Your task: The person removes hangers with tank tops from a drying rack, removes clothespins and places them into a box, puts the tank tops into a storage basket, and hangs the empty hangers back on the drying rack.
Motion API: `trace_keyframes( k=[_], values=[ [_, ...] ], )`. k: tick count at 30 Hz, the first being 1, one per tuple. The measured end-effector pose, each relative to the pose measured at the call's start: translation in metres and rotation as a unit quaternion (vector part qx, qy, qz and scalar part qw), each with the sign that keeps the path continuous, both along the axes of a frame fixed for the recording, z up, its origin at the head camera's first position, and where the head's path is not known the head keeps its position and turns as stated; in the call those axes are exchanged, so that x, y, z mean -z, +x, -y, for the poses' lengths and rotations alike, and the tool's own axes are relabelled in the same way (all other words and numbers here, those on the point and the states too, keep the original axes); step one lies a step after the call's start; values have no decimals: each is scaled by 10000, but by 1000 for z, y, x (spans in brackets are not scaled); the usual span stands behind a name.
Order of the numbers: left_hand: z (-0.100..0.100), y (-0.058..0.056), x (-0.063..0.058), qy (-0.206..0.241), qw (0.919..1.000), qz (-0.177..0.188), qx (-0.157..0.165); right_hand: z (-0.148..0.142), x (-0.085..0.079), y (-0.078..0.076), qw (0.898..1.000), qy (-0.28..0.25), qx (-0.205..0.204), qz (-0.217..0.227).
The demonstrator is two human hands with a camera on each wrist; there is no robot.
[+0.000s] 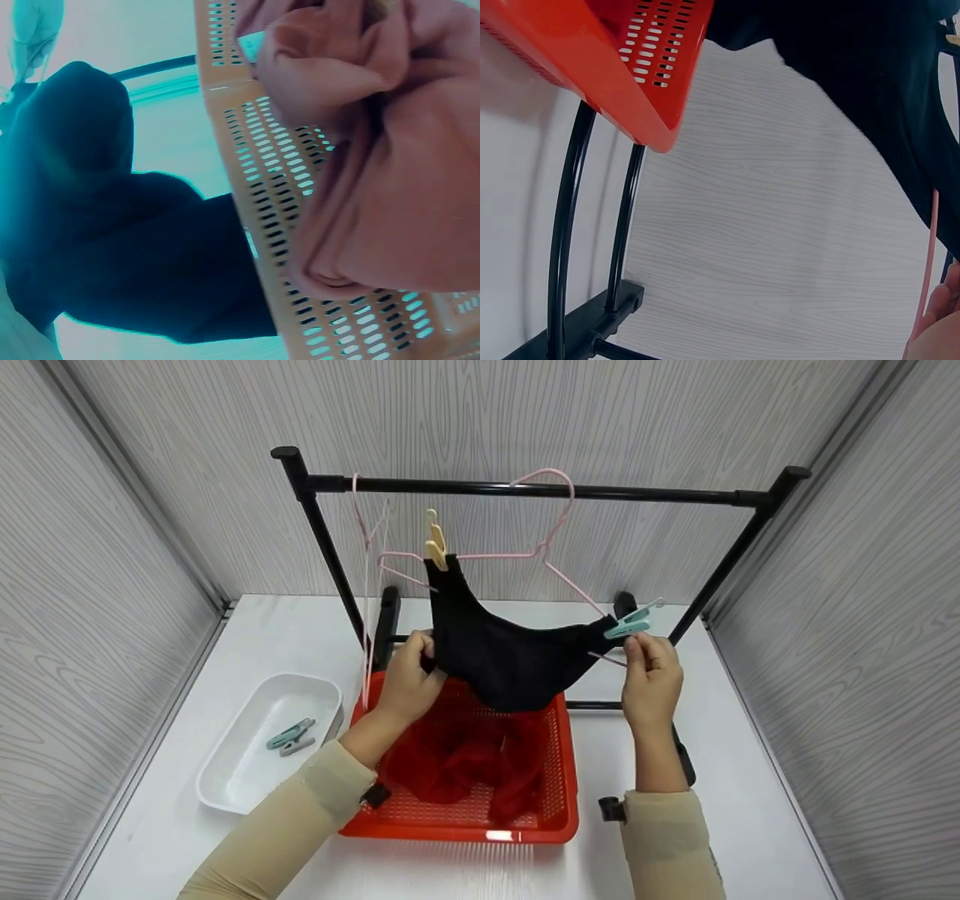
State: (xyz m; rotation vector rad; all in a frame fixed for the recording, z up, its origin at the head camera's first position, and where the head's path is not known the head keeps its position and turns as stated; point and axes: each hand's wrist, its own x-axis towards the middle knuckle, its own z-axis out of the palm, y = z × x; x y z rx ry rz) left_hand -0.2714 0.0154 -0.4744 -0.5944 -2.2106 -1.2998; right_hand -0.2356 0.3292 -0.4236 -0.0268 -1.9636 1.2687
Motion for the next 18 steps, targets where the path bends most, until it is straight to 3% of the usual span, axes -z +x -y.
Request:
trace_keyframes(
  k=[6,12,15,18],
  values=[
    [3,-3,14,-744,9912,1055,292,-6,4,-8,9999,132,-59,1],
    [6,-4,26,-1425,9698,1886,605,-5,5,-7,9998,187,-48,-27],
    [8,-8,36,-1718,9612,2047,684,4,-3,-1,9998,175,-68,-49],
    [12,-13,47,-1975,9595,1875,716,14,-12,7,9998,187,-94,-49]
  ],
)
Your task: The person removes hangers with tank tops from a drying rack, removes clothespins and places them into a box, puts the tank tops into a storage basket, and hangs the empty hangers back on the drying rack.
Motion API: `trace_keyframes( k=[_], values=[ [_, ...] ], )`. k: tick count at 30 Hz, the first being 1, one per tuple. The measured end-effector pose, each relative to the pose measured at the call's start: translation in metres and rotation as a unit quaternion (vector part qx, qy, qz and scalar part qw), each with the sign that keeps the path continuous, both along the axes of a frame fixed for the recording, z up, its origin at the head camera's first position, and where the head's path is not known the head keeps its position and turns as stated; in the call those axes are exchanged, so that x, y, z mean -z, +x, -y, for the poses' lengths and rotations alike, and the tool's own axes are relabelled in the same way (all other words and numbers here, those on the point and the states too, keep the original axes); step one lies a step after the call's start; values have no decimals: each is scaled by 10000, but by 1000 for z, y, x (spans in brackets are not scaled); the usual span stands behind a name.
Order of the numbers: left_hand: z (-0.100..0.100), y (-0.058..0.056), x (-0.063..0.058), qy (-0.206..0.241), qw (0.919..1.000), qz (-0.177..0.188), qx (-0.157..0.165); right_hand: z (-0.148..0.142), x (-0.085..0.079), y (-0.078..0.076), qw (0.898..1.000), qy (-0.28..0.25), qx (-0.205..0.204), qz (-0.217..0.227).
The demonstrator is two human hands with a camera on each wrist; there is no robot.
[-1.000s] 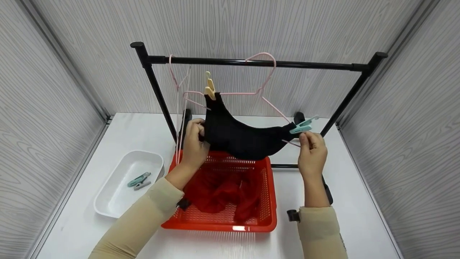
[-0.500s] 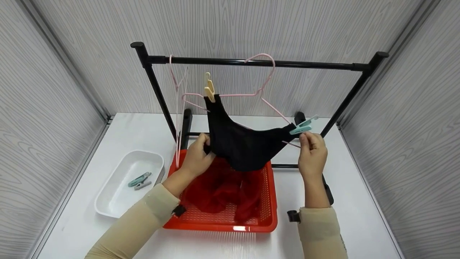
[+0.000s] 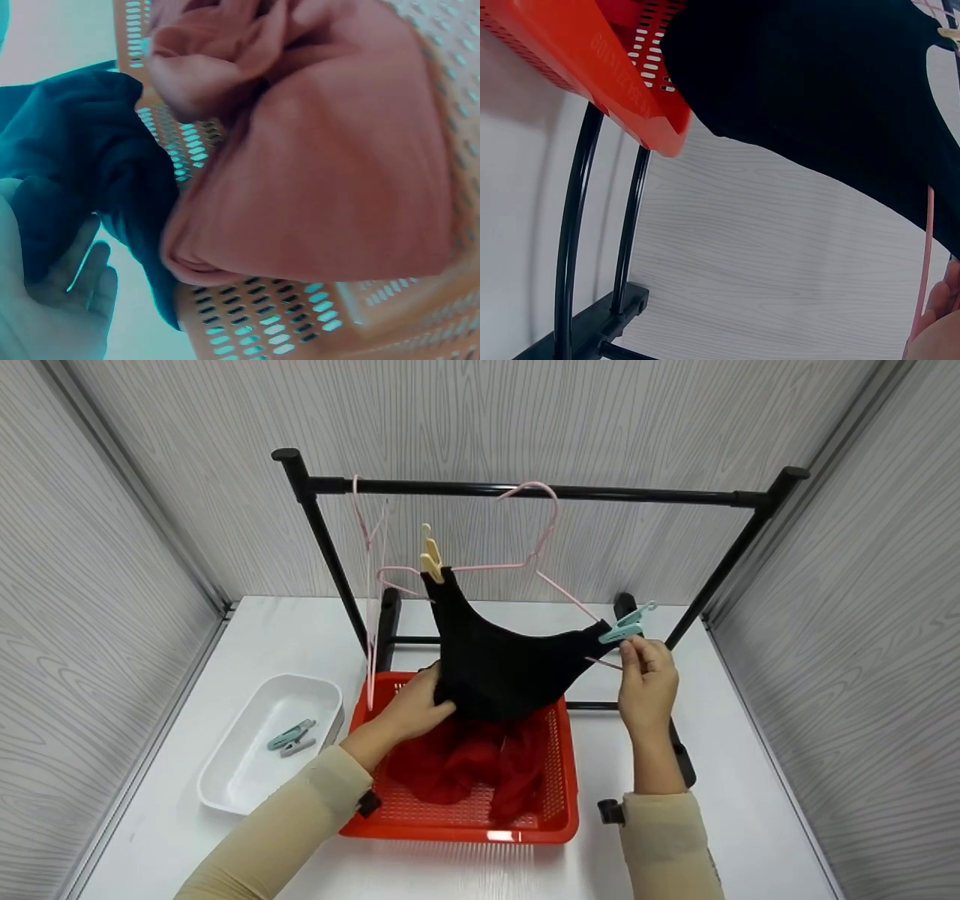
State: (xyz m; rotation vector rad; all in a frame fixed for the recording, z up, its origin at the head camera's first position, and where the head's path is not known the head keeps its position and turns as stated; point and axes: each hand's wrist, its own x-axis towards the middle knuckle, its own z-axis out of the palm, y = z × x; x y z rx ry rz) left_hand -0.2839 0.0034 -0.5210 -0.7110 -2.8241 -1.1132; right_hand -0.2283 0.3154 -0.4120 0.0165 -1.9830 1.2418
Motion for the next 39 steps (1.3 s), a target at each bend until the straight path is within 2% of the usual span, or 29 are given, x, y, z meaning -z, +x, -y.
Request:
trace_keyframes(
  k=[5,7,11,16,19,28,35,39],
  values=[
    [6,-6,11,-481,9988,-35,-67,4,-2,5,10000,31,-24,72],
    [6,-7,11,-662,9977,21,-142,5,-2,6,9999,64,-12,125],
    [3,-10,10,-1031,9944,-126,-183,7,-1,7,9998,133,1,178],
    [-3,-14,10,-1848,9800,-599,-430,8,2,7,9996,202,-35,188],
    [-5,-17,14,-2126,9705,-924,-666,8,4,7,9994,252,-17,223],
    [-6,-24,22,-1725,9679,-1470,-1084,10,5,6,9991,325,31,266],
    [-6,-24,20,-1796,9542,-2018,-1288,9,6,6,9990,355,14,256],
    [-4,-22,21,-1600,9540,-2171,-1309,8,5,6,9990,370,17,248]
  ],
)
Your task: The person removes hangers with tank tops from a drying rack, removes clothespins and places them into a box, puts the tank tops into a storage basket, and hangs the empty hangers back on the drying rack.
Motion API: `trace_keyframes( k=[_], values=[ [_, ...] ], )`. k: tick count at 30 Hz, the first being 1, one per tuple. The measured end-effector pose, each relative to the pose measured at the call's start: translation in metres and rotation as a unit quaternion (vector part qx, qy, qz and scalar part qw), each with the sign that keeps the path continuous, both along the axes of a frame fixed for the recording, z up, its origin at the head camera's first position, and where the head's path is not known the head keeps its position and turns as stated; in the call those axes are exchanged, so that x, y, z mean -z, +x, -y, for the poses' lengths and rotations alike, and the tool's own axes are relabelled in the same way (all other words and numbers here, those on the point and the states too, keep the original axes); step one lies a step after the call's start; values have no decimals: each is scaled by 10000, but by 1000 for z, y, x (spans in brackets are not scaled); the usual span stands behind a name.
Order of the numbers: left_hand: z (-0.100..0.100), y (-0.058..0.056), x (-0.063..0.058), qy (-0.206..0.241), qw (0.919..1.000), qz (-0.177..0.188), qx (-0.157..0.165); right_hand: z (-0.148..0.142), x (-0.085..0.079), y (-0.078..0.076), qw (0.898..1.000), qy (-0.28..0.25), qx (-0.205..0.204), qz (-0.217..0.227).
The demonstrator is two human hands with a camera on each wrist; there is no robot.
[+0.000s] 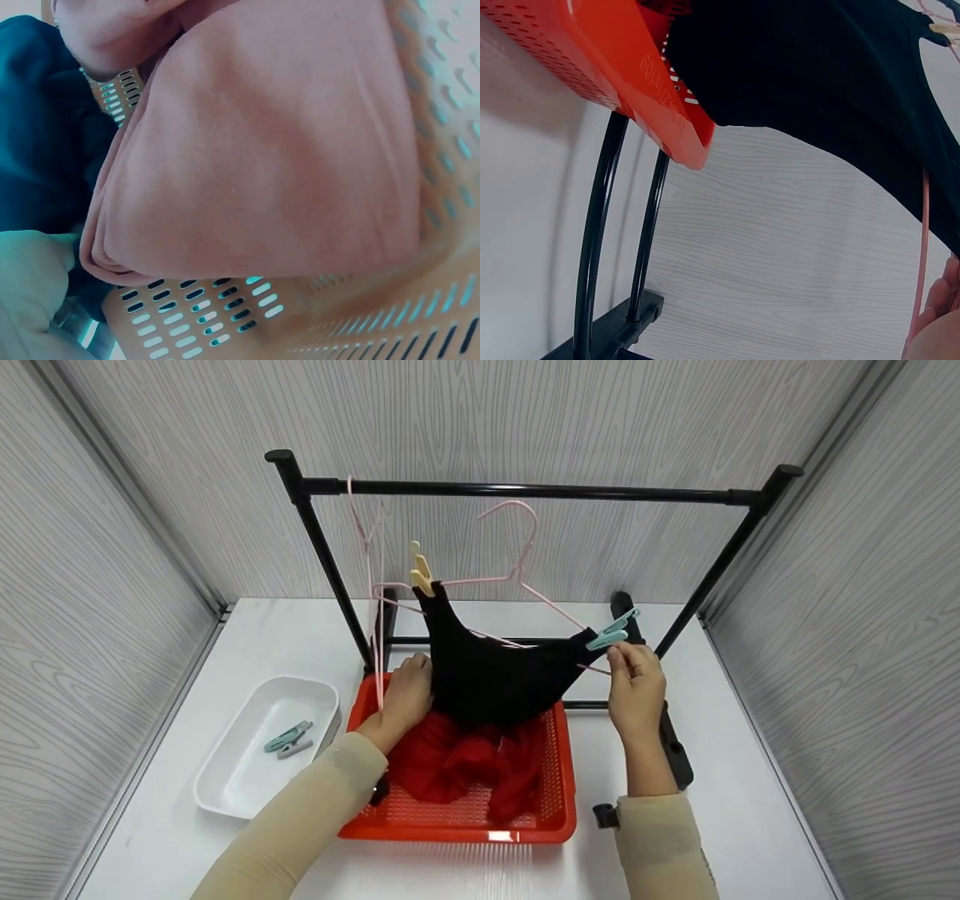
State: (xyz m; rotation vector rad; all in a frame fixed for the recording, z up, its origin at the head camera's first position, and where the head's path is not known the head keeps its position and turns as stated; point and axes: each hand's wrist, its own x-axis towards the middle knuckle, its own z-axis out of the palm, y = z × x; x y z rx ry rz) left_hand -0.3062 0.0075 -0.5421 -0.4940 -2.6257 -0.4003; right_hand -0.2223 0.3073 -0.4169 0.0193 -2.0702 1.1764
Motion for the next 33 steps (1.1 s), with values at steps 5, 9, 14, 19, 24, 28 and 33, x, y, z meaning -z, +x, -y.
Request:
trace_keyframes(
  k=[5,9,14,19,24,28,33],
  values=[
    [3,1,2,383,9991,88,160,-1,-2,1,9999,-170,1,-16],
    [3,1,1,838,9962,146,188,-2,-4,1,9994,-330,-31,-81],
    [0,4,-5,1488,9886,-88,197,-4,-5,1,9992,-386,-14,-144],
    [-7,11,-17,1963,9795,-376,269,-5,-9,3,9987,-496,59,-78],
    [-15,20,-31,2187,9721,-767,356,-5,-11,4,9983,-573,38,-110],
    [-15,30,-37,2212,9729,-411,532,-7,-10,2,9987,-488,19,-170],
    [-7,39,-38,2392,9676,47,804,-21,6,-11,9985,-524,67,-143]
  ],
)
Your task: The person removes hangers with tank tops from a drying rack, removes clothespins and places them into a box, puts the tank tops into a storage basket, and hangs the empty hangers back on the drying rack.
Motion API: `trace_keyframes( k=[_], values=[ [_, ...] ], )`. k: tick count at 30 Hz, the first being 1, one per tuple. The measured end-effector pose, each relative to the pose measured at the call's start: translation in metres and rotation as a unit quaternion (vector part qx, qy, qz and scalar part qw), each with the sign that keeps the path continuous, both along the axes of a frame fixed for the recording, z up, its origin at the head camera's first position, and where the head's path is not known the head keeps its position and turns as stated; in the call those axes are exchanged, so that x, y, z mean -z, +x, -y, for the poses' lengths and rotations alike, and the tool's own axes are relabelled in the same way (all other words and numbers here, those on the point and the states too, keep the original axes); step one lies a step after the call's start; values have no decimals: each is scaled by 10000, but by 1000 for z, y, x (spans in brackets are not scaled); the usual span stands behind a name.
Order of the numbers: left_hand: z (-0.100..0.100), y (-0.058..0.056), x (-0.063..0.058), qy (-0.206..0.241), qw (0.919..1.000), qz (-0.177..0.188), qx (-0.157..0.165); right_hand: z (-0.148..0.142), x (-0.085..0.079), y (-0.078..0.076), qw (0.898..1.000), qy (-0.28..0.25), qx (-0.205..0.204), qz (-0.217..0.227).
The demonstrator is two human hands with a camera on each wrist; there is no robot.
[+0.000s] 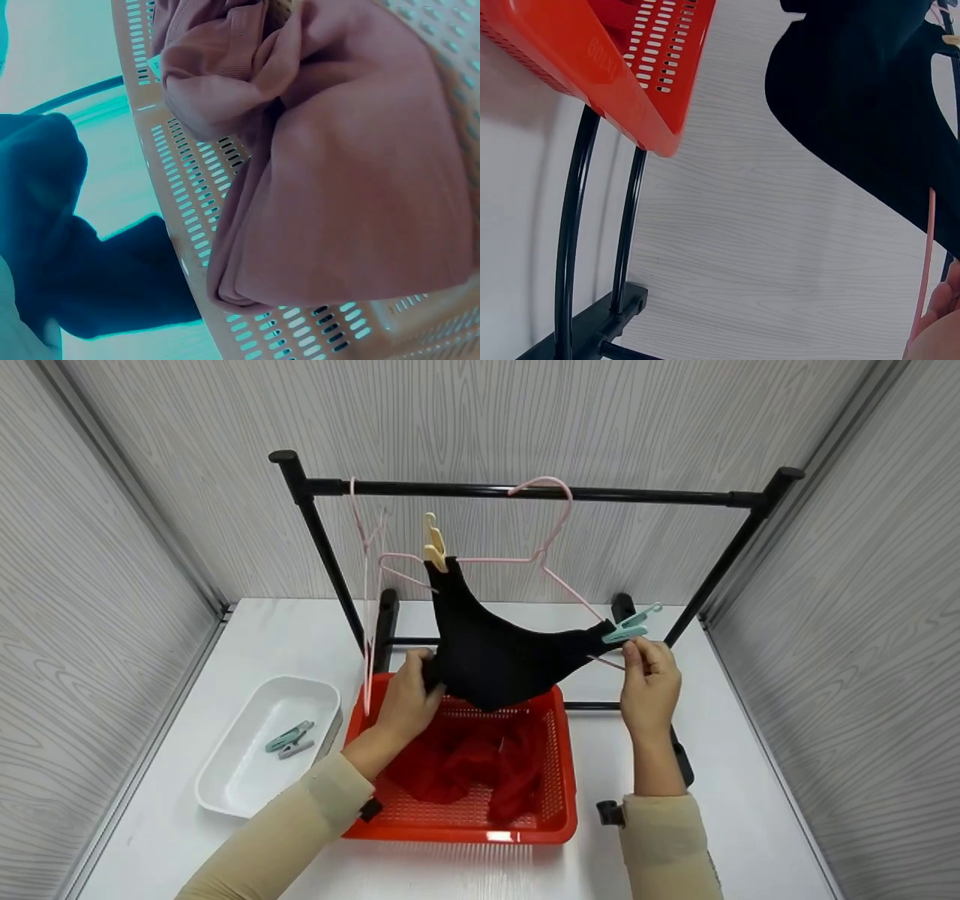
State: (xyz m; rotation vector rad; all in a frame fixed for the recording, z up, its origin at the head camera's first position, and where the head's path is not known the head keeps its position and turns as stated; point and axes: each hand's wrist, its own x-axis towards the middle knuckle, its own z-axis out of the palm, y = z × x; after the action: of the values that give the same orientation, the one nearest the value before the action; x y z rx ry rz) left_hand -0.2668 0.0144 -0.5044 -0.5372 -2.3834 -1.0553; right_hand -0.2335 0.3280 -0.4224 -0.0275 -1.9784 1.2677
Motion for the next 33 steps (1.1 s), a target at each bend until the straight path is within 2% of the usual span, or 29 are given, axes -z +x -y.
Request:
trace_keyframes(
  k=[3,7,13,17,21,26,30,33],
  values=[
    [6,3,1,130,9998,-14,176,-7,8,-7,10000,-48,15,-4],
    [13,5,1,167,9988,22,463,-6,9,-6,10000,-73,-38,-1],
    [19,7,-6,-128,9929,643,992,6,-3,5,9997,-146,-102,-142],
    [21,5,-9,-383,9853,1145,1206,1,6,0,9998,-134,-128,-71],
    [23,1,-5,-680,9760,1640,1265,-5,16,-5,9998,6,-111,142],
    [26,-3,2,-1195,9615,2153,1219,-8,21,-4,9993,173,-167,289],
    [28,-4,7,-1657,9539,2226,1144,-9,23,-3,9987,300,-202,357],
    [29,-5,11,-1897,9476,2261,1223,-9,24,-3,9984,376,-236,355]
  ],
)
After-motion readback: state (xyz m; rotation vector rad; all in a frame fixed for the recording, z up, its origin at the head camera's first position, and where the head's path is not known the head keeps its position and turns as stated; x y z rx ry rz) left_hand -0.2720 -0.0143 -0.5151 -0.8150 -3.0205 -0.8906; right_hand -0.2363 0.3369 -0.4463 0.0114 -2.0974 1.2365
